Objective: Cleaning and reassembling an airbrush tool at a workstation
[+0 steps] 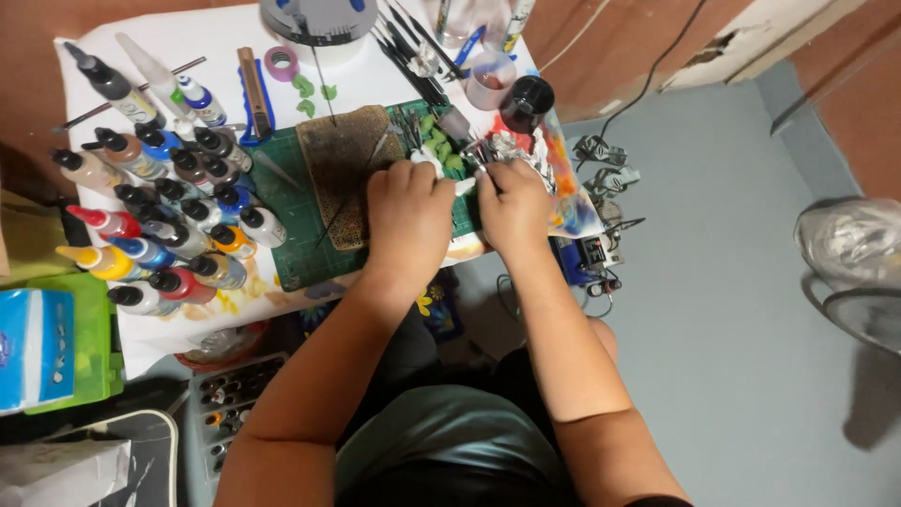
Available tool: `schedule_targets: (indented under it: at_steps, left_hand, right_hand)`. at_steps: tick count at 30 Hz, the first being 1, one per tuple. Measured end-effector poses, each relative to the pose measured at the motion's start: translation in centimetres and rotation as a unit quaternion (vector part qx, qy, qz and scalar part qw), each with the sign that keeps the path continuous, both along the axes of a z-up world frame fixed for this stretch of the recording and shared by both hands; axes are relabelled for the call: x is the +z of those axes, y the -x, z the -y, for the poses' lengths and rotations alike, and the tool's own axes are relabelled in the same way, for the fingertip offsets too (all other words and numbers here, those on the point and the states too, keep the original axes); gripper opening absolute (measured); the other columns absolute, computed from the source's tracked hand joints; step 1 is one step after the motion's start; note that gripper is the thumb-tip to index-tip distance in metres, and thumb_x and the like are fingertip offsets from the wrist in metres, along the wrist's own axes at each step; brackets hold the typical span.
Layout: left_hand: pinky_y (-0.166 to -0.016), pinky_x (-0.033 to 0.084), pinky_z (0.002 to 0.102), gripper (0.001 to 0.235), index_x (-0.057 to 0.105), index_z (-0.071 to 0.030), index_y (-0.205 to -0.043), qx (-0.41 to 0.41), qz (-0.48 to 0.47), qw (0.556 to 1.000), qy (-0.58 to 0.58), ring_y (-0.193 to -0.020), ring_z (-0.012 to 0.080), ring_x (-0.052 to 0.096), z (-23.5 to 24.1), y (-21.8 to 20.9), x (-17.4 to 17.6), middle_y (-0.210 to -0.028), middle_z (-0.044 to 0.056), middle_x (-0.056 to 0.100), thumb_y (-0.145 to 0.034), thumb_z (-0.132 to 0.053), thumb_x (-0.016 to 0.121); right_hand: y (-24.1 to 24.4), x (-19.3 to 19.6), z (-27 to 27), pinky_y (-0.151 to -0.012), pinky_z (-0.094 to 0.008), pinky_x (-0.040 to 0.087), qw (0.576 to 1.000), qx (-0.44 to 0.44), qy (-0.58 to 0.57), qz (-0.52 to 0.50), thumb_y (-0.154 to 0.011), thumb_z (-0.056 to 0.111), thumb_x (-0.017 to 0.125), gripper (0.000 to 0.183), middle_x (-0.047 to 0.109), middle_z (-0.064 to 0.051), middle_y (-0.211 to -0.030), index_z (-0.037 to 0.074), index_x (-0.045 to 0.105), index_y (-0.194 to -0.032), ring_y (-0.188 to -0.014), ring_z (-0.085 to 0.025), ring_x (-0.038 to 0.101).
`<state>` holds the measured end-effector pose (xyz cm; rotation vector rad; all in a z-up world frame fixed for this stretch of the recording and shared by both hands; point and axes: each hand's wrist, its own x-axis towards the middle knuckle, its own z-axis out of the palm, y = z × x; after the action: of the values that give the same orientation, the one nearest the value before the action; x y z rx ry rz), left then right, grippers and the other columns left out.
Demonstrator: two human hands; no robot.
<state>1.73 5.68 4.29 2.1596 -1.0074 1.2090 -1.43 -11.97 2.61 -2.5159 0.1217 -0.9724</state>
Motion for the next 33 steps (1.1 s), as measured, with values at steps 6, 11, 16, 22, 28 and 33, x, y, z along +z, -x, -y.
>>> schedule_targets:
  at_steps: [6,11,16,22,28,33]
  left_hand:
    - [-0.059,0.046,0.043,0.021,0.06,-0.006,-0.082,-0.017,-0.126,0.991,0.038,-0.064,0.0283,0.05,-1.5,0.1,1.4,-0.072,0.005,0.045,-0.102,-0.01,0.065]
    - [-0.061,0.047,0.042,0.022,0.054,-0.007,-0.091,-0.087,-0.312,0.927,0.191,-0.067,0.0311,0.054,-2.1,0.4,3.1,-0.075,0.006,0.044,-0.11,-0.019,0.053]
    - [-0.054,0.04,0.042,0.026,0.046,-0.011,-0.087,-0.141,-0.388,0.873,0.261,-0.056,0.0281,0.045,-1.7,0.6,4.0,-0.069,0.003,0.036,-0.111,-0.022,0.048]
    - [-0.052,0.047,0.045,0.03,0.054,-0.01,-0.096,-0.114,-0.396,0.896,0.165,-0.065,0.0405,0.061,-0.3,0.9,3.1,-0.071,0.013,0.049,-0.109,-0.036,0.049]
    - [-0.053,0.05,0.038,0.023,0.054,-0.009,-0.092,-0.106,-0.367,0.917,0.114,-0.058,0.0321,0.058,0.9,2.4,0.6,-0.069,0.009,0.048,-0.108,-0.025,0.048]
    - [-0.058,0.056,0.034,0.019,0.061,-0.004,-0.099,-0.068,-0.237,0.967,0.058,-0.072,0.0273,0.065,1.2,3.6,-2.1,-0.08,0.009,0.057,-0.103,-0.021,0.057]
  right_hand:
    - [-0.5,-1.2,-0.4,-0.07,-0.045,0.056,0.999,-0.01,0.027,0.016,-0.09,0.023,0.076,0.012,0.064,-0.011,-0.074,0.012,0.079,-0.093,-0.079,-0.036,0.069]
    - [-0.4,-1.3,0.2,-0.076,-0.046,0.056,0.999,-0.002,0.015,0.03,-0.092,0.023,0.073,0.015,0.064,-0.011,-0.078,0.011,0.078,-0.099,-0.083,-0.038,0.069]
    - [0.5,0.5,0.0,-0.079,-0.047,0.056,0.998,0.004,0.002,0.063,-0.092,0.019,0.073,0.016,0.063,-0.012,-0.082,0.01,0.076,-0.105,-0.088,-0.039,0.068]
    - [2.3,3.4,-1.5,-0.102,-0.056,0.047,0.951,0.224,-0.169,0.132,-0.102,0.013,0.056,0.037,0.064,-0.026,-0.118,-0.002,0.061,-0.135,-0.118,-0.045,0.061]
    - [3.5,-0.2,-3.0,-0.083,-0.041,0.056,0.94,0.178,-0.271,0.11,-0.099,0.007,0.065,0.012,0.073,-0.011,-0.09,0.006,0.076,-0.102,-0.088,-0.029,0.073]
    - [4.2,-1.1,-3.5,-0.072,-0.043,0.057,0.95,0.164,-0.22,0.15,-0.098,0.004,0.061,0.012,0.067,-0.011,-0.079,0.006,0.073,-0.098,-0.075,-0.036,0.069]
